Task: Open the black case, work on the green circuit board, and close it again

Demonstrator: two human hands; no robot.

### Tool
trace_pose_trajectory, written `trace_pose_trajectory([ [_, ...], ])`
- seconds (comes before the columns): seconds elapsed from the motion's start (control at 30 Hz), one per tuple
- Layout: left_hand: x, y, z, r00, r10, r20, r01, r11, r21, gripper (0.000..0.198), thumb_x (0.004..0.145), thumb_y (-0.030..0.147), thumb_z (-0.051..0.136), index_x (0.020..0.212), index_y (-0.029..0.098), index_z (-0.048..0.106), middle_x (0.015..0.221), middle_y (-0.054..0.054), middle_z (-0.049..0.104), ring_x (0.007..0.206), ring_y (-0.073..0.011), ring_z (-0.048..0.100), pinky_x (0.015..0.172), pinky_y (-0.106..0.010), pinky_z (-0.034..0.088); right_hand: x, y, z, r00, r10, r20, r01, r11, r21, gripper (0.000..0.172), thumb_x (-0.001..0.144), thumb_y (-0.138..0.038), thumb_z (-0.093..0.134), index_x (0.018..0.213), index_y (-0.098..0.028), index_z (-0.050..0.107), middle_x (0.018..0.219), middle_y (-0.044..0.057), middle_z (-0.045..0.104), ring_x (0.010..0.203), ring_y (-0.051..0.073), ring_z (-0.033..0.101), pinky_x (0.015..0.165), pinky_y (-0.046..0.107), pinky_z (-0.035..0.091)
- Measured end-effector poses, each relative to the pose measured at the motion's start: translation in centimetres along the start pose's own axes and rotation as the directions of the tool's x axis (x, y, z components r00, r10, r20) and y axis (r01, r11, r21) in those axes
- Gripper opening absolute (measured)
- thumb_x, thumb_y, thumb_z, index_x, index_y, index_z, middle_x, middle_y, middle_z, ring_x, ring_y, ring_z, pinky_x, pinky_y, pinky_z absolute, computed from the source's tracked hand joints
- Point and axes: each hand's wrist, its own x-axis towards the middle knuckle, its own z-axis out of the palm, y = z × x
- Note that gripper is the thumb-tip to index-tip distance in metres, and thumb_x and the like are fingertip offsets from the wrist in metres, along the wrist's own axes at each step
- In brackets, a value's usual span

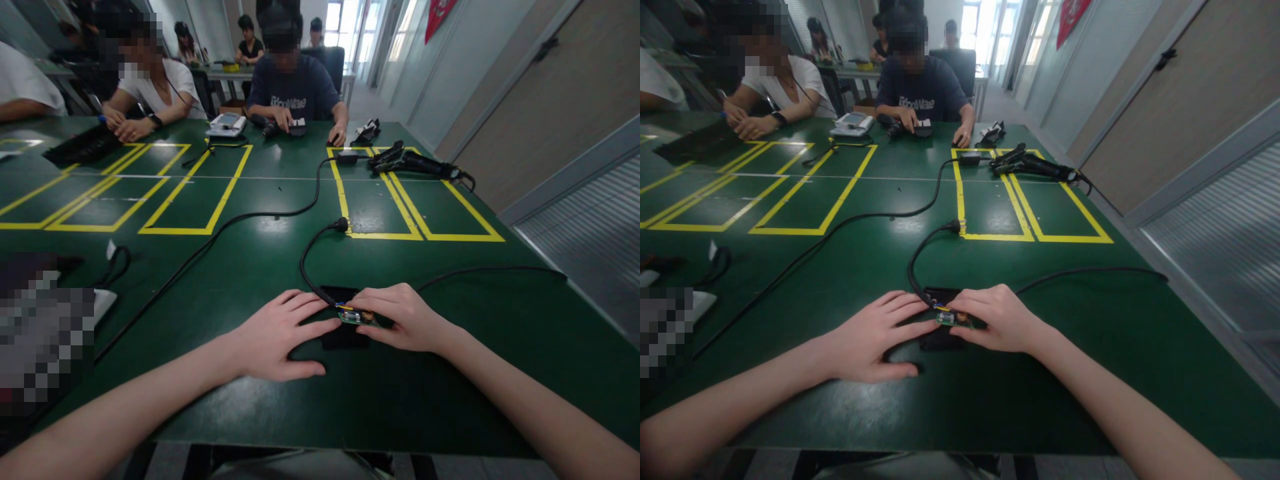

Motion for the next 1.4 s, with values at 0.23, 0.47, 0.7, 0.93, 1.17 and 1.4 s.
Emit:
trace_pose_trajectory([
  [0.23, -0.1, -0.4, 0.0, 0.995, 0.046, -0.087, -0.038, 0.995, 0.089, 0.051, 0.101, 0.051, 0.061, 0.141, 0.02, 0.061, 0.146, -0.019, 0.064, 0.137, -0.0345, 0.06, 0.115, -0.054, 0.049, 0.0, 0.4, 0.1, 0.999, 0.027, 0.021, -0.026, 0.999, -0.045, 0.031, 0.107, -0.04, 0.055, 0.117, -0.015, 0.07, 0.12, 0.015, 0.075, 0.096, 0.019, 0.077, 0.072, 0.027, 0.06],
  [0.47, -0.1, -0.3, -0.6, 0.933, 0.082, -0.349, -0.036, 0.99, 0.136, 0.025, 0.102, 0.024, 0.061, 0.126, 0.018, 0.065, 0.119, -0.011, 0.078, 0.11, -0.0235, 0.073, 0.095, -0.038, 0.06, 0.1, 0.2, 0.4, 0.999, 0.026, 0.042, -0.024, 0.999, -0.034, 0.031, 0.107, -0.039, 0.055, 0.117, -0.014, 0.07, 0.122, 0.016, 0.075, 0.099, 0.02, 0.077, 0.074, 0.027, 0.061],
  [0.7, 0.6, -0.8, -0.2, 0.972, -0.009, -0.237, 0.032, 0.995, 0.093, 0.026, 0.106, 0.028, 0.053, 0.128, 0.017, 0.064, 0.12, -0.011, 0.074, 0.114, -0.0239, 0.068, 0.111, -0.046, 0.052, 0.3, -0.1, 0.8, 0.997, 0.033, 0.071, -0.03, 0.998, -0.048, 0.031, 0.107, -0.041, 0.057, 0.119, -0.015, 0.07, 0.124, 0.014, 0.074, 0.097, 0.019, 0.077, 0.072, 0.025, 0.059],
  [0.93, 0.5, -0.6, -0.1, 0.983, -0.087, -0.162, 0.103, 0.99, 0.097, 0.032, 0.112, 0.034, 0.04, 0.106, 0.017, 0.066, 0.087, -0.004, 0.066, 0.071, -0.0136, 0.064, 0.062, -0.023, 0.049, 0.2, 0.3, 1.1, 1.0, 0.017, 0.02, -0.016, 0.999, -0.046, 0.03, 0.105, -0.043, 0.061, 0.118, -0.018, 0.069, 0.122, 0.013, 0.075, 0.096, 0.019, 0.077, 0.07, 0.025, 0.058],
  [1.17, 0.5, -1.0, 0.1, 0.95, -0.14, -0.28, 0.185, 0.972, 0.142, 0.038, 0.115, 0.037, 0.036, 0.106, 0.017, 0.067, 0.086, -0.003, 0.066, 0.068, -0.0123, 0.063, 0.057, -0.022, 0.045, 0.2, 0.6, 0.7, 0.999, 0.024, -0.025, -0.024, 1.0, -0.011, 0.027, 0.105, -0.038, 0.062, 0.122, -0.018, 0.066, 0.12, 0.013, 0.074, 0.098, 0.019, 0.076, 0.07, 0.026, 0.059],
  [1.4, 0.5, -0.9, 0.1, 0.937, -0.236, -0.259, 0.266, 0.96, 0.088, 0.035, 0.113, 0.038, 0.038, 0.115, 0.018, 0.067, 0.095, -0.004, 0.069, 0.071, -0.0134, 0.066, 0.06, -0.023, 0.049, -0.2, 1.1, 0.3, 0.994, 0.109, -0.016, -0.109, 0.994, 0.004, 0.035, 0.101, -0.039, 0.067, 0.128, -0.017, 0.066, 0.118, 0.012, 0.074, 0.094, 0.019, 0.076, 0.071, 0.027, 0.063],
])
